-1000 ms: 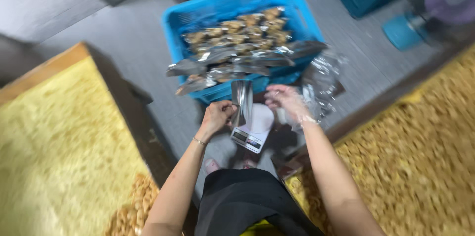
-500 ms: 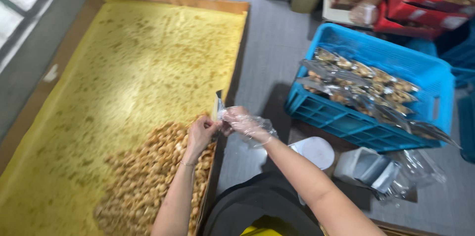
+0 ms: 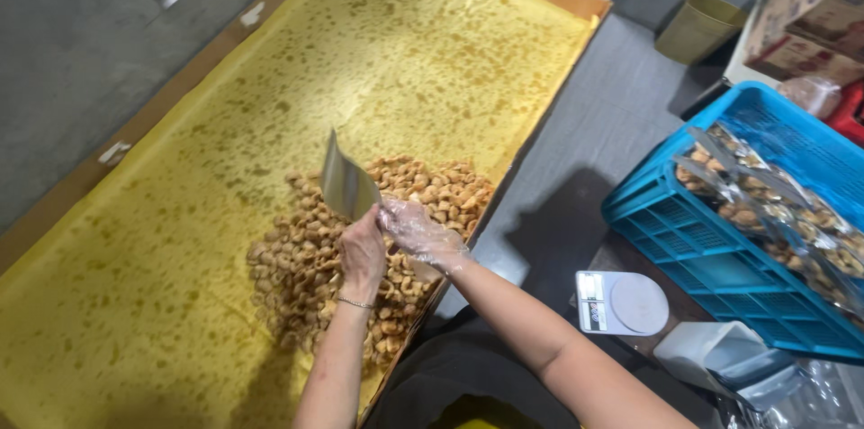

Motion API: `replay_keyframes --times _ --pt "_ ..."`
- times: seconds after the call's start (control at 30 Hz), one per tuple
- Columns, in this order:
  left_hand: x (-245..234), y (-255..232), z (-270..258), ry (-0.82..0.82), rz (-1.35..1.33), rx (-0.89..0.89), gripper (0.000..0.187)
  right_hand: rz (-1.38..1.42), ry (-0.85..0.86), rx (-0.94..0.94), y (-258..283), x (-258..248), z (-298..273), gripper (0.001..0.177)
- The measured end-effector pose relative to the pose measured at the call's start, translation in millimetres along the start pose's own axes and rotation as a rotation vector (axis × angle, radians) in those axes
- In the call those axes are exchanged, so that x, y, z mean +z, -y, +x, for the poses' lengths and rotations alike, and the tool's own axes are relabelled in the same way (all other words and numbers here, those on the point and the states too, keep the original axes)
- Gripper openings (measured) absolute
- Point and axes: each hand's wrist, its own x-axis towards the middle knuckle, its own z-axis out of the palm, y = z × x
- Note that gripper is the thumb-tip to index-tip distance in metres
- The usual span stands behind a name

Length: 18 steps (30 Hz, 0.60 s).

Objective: The person scoops cashews from a large pile on a yellow mat into clear plastic bags. They weigh each bag on a digital scale, adjust the contents, and place the finished packages into a blue crate.

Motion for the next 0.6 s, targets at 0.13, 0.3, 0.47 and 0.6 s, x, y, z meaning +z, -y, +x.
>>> replay_keyframes --times 0.13,0.3,0.47,0.6 --pt "-18 19 -22 0.058 -0.100 -0.273 0.029 -0.140 -0.133 -0.353 -17 32 13 0.019" --pt "-32 36 -34 0.051 -0.215 -0.192 0.031 0.306 0.230 0.063 -9 32 -10 0.020" --pt "-45 27 -35 0.411 0.180 -0.347 0.064 0.038 0.041 -0.082 -12 56 11 0.029" --pt "-37 38 -31 0.216 0.326 -0.268 0.088 -0.284 0.200 -0.049 8 46 13 0.040"
